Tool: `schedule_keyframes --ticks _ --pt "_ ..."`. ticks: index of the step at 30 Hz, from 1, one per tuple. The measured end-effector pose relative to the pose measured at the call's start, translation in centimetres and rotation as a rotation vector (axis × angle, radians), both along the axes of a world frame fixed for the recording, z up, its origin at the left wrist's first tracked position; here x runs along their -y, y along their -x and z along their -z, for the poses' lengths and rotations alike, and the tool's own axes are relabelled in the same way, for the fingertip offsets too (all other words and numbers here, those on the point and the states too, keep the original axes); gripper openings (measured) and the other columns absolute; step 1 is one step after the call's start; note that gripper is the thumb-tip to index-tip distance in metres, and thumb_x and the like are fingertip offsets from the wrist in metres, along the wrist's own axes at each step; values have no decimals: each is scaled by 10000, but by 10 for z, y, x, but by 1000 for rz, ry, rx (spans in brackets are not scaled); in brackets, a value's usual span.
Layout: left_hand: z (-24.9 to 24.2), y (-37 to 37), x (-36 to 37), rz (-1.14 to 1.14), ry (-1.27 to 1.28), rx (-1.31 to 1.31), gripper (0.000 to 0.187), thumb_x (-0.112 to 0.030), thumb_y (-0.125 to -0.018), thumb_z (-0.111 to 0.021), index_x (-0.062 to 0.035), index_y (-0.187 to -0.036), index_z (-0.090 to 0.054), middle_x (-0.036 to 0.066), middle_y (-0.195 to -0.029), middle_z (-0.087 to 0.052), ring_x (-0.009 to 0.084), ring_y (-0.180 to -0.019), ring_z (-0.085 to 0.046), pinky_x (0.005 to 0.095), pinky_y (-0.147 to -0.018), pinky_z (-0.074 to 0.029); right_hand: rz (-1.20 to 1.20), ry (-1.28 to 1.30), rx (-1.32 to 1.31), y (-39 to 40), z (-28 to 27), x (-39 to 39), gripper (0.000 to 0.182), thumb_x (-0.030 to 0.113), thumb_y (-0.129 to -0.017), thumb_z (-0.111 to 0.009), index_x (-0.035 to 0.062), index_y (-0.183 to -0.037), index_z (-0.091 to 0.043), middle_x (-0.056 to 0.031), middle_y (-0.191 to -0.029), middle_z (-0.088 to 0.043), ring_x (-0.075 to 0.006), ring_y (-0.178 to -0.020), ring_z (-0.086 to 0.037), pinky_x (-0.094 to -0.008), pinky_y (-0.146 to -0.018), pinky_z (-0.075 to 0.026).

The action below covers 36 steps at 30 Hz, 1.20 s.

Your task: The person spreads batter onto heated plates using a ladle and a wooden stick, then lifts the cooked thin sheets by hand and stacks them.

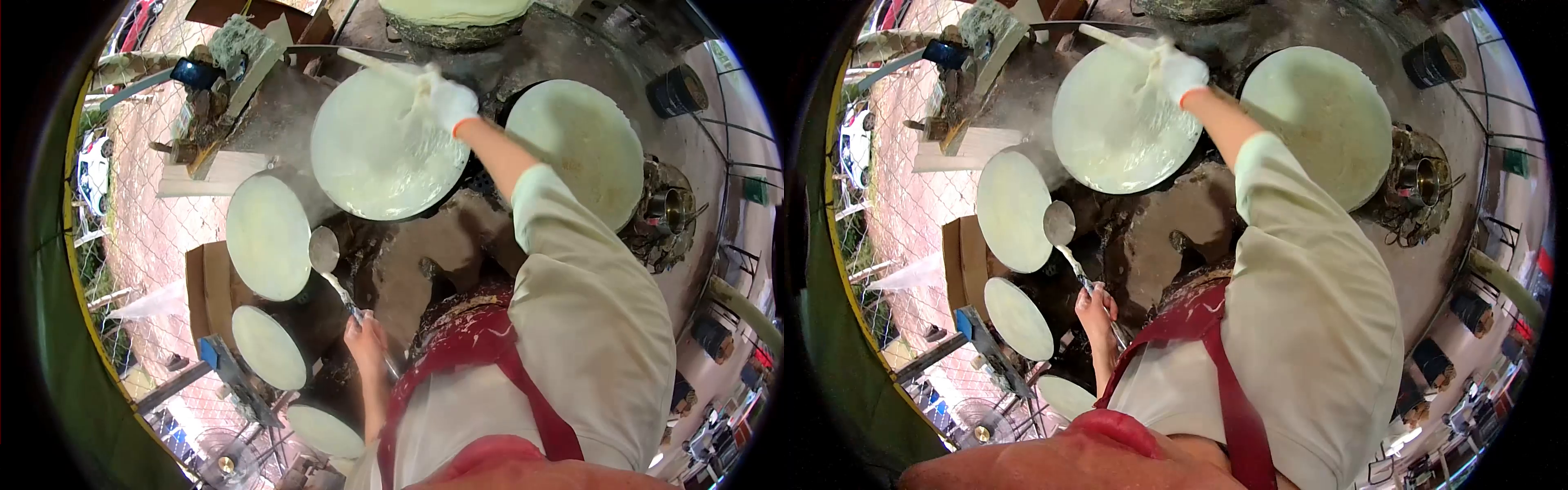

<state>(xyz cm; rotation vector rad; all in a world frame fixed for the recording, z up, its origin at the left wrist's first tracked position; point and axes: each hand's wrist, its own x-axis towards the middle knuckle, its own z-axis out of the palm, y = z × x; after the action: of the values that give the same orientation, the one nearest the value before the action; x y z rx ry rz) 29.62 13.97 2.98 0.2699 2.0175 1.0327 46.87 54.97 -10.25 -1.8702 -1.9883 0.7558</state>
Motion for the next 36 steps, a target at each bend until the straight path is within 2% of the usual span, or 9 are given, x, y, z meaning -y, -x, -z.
schedule_keyframes --ticks 3,4,8,10,14,20,29,32,36 --pt "-4 -3 -3 5 -28 36 109 -108 -931 -519 -2 -908 -526 -10 -579 -382 88 -415 -363 235 -363 -279 -288 -104 -363 -8 15 76 600 260 -847 -586 227 -1423 -423 -206 -1133 -620 -361 -993 -616 -413 -861 -494" --pt "-4 -1 -6 8 -45 62 106 -106 -931 -519 -4 -904 -525 -11 -579 -381 86 -416 -361 235 -363 -279 -235 19 -192 -23 -14 110 585 240 -840 -601 203 -1406 -456 -213 -1231 -577 -350 -1039 -608 -388 -881 -493" --pt "-5 -1 -18 32 -98 108 102 -99 -933 -520 -14 -877 -518 -13 -599 -383 77 -418 -347 232 -361 -273 311 -15 -770 -73 44 190 522 239 -906 -646 2 -1348 -500 -112 -1333 -576 -181 -1142 -590 -294 -937 -445" --pt "-2 -6 -32 42 -133 113 105 -99 -933 -521 -16 -869 -515 -11 -608 -388 75 -419 -346 231 -361 -271 429 520 -1288 -76 68 217 531 194 -889 -686 -7 -1347 -508 -67 -1282 -595 -140 -1085 -585 -262 -901 -450" --pt "5 -2 -68 128 -212 159 112 -112 -936 -536 -14 -883 -527 -13 -612 -388 76 -419 -342 235 -376 -252 325 488 -1199 -82 17 208 414 175 -868 -709 20 -1238 -606 48 -889 -622 -46 -696 -513 -210 -637 -433" --pt "31 20 -196 283 -335 207 149 -103 -918 -538 -47 -797 -472 -9 -613 -392 96 -436 -370 239 -404 -272 249 856 -979 -105 -4 185 305 239 -886 -679 133 -1168 -632 56 -685 -530 -38 -430 -373 -220 -381 -282" --pt "103 22 -293 500 -170 580 121 -66 -897 -500 -42 -782 -471 21 -598 -447 106 -421 -390 262 -388 -294 452 416 -1016 -76 46 284 396 261 -900 -675 79 -1247 -616 78 -776 -582 -23 -582 -435 -184 -507 -336" --pt "86 22 -250 513 -52 593 114 -114 -948 -448 -69 -843 -453 -26 -629 -433 77 -439 -373 262 -445 -311 408 777 -1250 -38 29 287 374 272 -887 -690 106 -1216 -627 89 -731 -579 -22 -532 -440 -196 -483 -342" --pt "87 49 -225 353 -30 768 71 -115 -960 -402 -97 -891 -401 -27 -649 -428 75 -448 -377 284 -469 -318 454 272 -1293 -24 37 264 510 190 -894 -682 -17 -1331 -520 -36 -1104 -629 -47 -816 -547 -189 -675 -440"
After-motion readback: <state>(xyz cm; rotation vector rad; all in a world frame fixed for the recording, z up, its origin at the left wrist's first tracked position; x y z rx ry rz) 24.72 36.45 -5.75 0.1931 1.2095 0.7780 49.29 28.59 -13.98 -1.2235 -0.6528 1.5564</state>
